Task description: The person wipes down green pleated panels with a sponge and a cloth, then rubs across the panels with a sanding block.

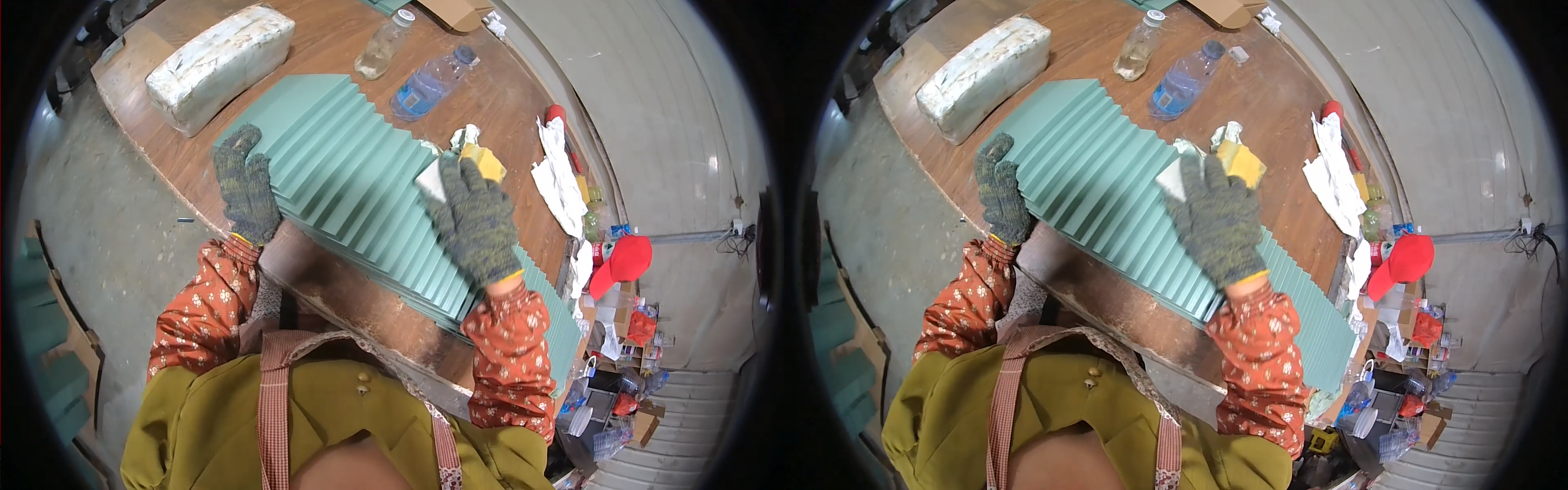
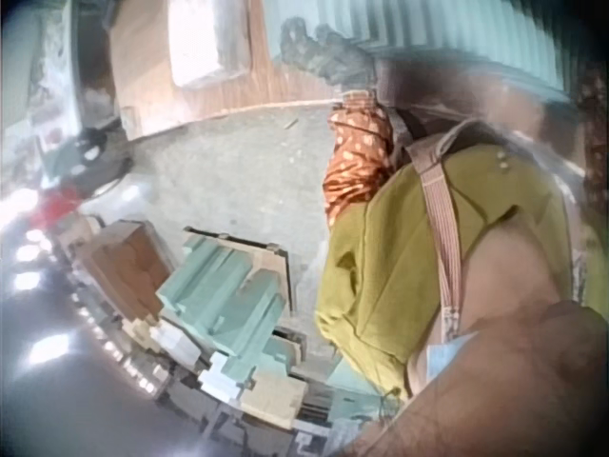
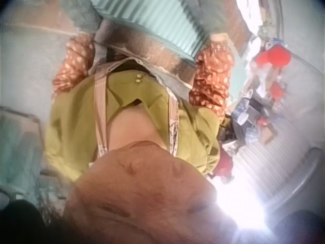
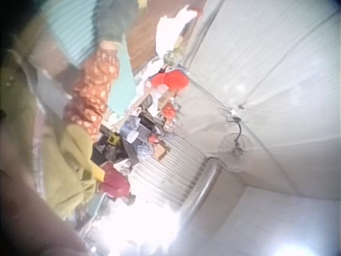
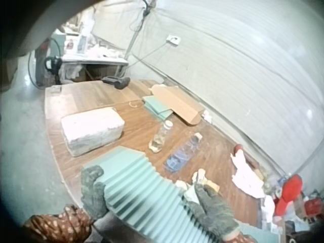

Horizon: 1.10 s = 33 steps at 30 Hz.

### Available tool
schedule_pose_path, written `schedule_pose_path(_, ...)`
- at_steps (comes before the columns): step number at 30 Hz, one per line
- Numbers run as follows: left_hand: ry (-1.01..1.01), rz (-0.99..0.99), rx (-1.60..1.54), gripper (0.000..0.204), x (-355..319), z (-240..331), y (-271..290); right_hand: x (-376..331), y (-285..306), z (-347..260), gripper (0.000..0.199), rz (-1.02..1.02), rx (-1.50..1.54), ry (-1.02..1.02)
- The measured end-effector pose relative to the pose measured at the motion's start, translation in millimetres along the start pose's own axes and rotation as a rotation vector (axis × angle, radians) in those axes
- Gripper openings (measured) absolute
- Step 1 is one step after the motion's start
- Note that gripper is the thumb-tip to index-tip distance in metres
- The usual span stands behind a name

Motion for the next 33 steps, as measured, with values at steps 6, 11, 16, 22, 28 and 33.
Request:
schedule_pose_path(6, 0.045, 0.017, -0.108, 0.031, -2.0, -1.7, -5.2, -48.4, 43.0, -69.8, 0.070, -0.172, 0.070, 0.218)
schedule_pose_path(11, 0.040, -0.007, -0.084, 0.030, -0.2, 0.6, -1.4, -42.0, 31.7, -46.4, 0.070, -0.118, 0.006, 0.202)
schedule_pose_path(16, 0.066, -0.035, -0.115, 0.029, -0.5, 1.0, -3.6, 9.9, -2.7, 26.9, 0.059, -0.076, -0.079, 0.044)
schedule_pose_path(22, 0.131, -0.066, -0.165, 0.031, -2.3, -4.7, -2.5, -40.4, 26.8, -25.0, 0.067, -0.128, -0.019, 0.072)
schedule_pose_path(28, 0.105, -0.081, -0.098, 0.031, -2.3, -1.6, 3.2, -84.8, 43.3, -58.8, 0.076, -0.153, 0.088, 0.137)
schedule_pose_path(33, 0.087, -0.067, -0.201, 0.031, -0.9, -2.7, -3.4, -27.4, 2.7, 22.4, 0.059, -0.086, -0.172, 0.154)
Point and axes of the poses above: each hand's wrist, its own x-axis towards the middle knuckle, its own y-axis out of the back of the hand, z = x × y, the point moved 1 cm from there along x, towards the middle knuckle, and after that the axes turned 7 degrees about y, right-handed, at the moved point
